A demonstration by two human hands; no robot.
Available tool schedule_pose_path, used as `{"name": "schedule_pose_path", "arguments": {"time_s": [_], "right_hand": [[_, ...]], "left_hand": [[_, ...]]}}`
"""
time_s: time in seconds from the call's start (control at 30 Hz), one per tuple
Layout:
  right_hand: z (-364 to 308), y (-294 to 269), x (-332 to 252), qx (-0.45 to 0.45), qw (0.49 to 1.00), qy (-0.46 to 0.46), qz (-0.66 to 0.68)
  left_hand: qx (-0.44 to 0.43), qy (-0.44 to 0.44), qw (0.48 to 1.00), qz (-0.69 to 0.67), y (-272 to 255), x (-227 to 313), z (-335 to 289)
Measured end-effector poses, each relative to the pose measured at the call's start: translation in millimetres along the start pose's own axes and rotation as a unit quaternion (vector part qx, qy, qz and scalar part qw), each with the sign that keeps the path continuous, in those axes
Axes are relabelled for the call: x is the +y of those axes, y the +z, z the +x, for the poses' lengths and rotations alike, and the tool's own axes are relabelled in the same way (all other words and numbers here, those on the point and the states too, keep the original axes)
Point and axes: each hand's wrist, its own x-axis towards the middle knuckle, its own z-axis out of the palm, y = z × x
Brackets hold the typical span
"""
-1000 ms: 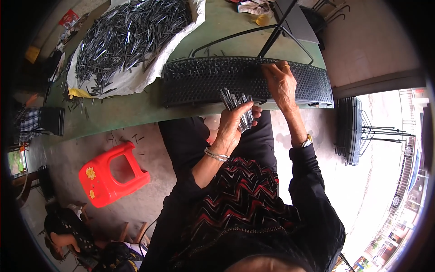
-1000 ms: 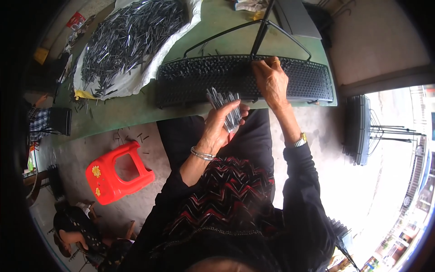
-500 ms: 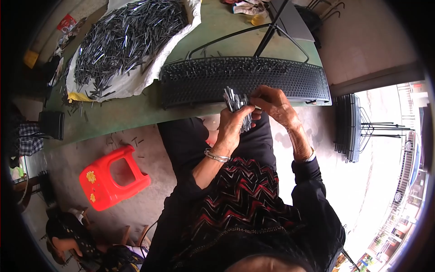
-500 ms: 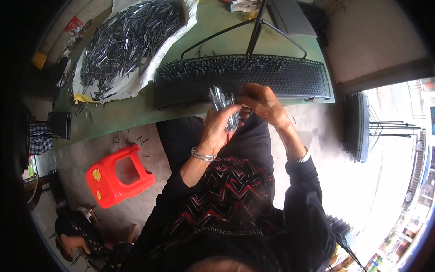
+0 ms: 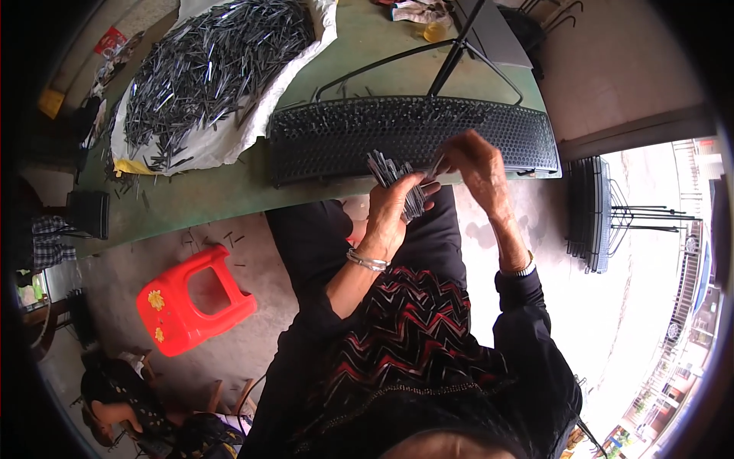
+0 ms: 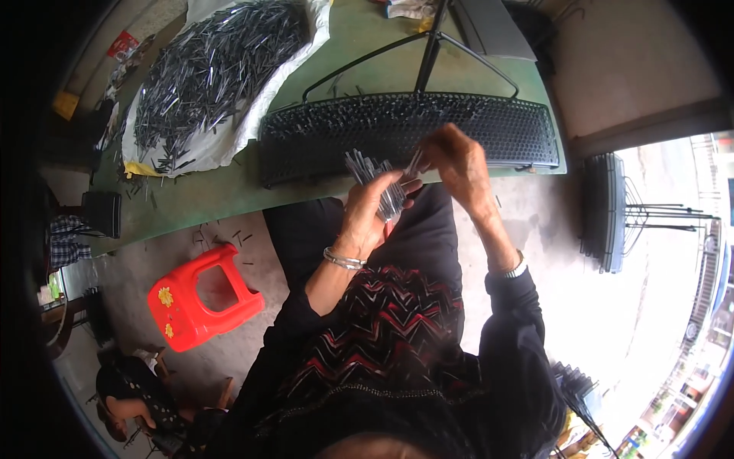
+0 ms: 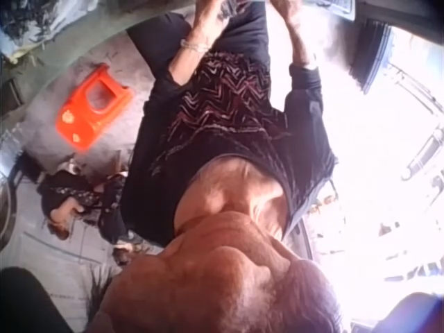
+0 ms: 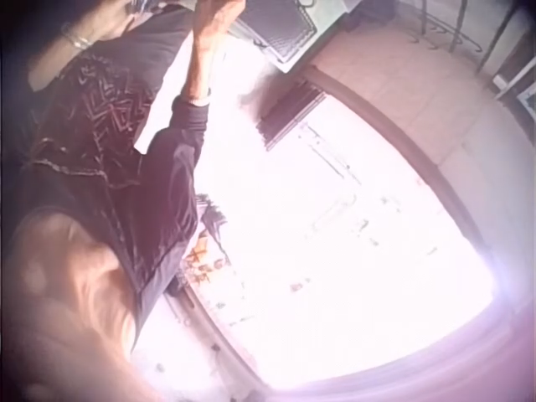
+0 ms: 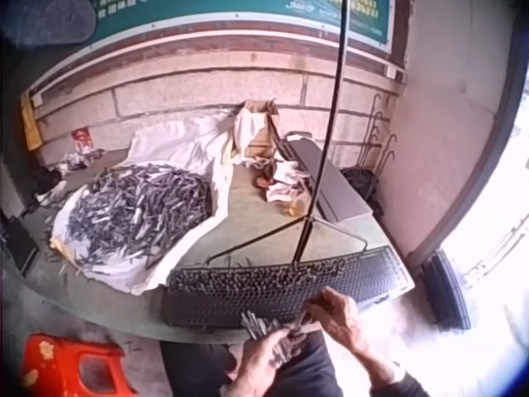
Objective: Manually inserting small metal pins into a black plastic grid frame.
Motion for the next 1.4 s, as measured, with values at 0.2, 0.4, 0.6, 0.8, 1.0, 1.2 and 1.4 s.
{"name": "schedule_pose_path", "arguments": {"time_s": [0.2, 0.4, 0.6, 0.8, 1.0, 1.2, 1.4], "right_hand": [[30, -14, 10, 0.169, 0.976, -0.081, -0.107], [51, -15, 22, 0.202, 0.967, -0.102, -0.12], [55, -16, 25, 0.185, 0.964, -0.123, -0.145], [63, -25, 26, 0.139, 0.957, -0.155, -0.202], [67, -33, 20, 0.086, 0.949, -0.175, -0.246], [73, -40, 14, 0.034, 0.952, -0.158, -0.261], [75, -42, 15, -0.013, 0.945, -0.195, -0.262]], "left_hand": [[-0.034, -0.047, 0.998, -0.033, -2, -8, 6], [-0.044, -0.063, 0.996, -0.054, -1, -9, 2], [-0.058, -0.078, 0.993, -0.071, -2, -11, 1], [-0.075, -0.089, 0.989, -0.089, -4, -13, 1], [-0.072, -0.082, 0.991, -0.079, -2, -9, -1], [-0.076, -0.092, 0.99, -0.079, -4, -9, 0], [-0.078, -0.1, 0.989, -0.083, -5, -10, -1]]}}
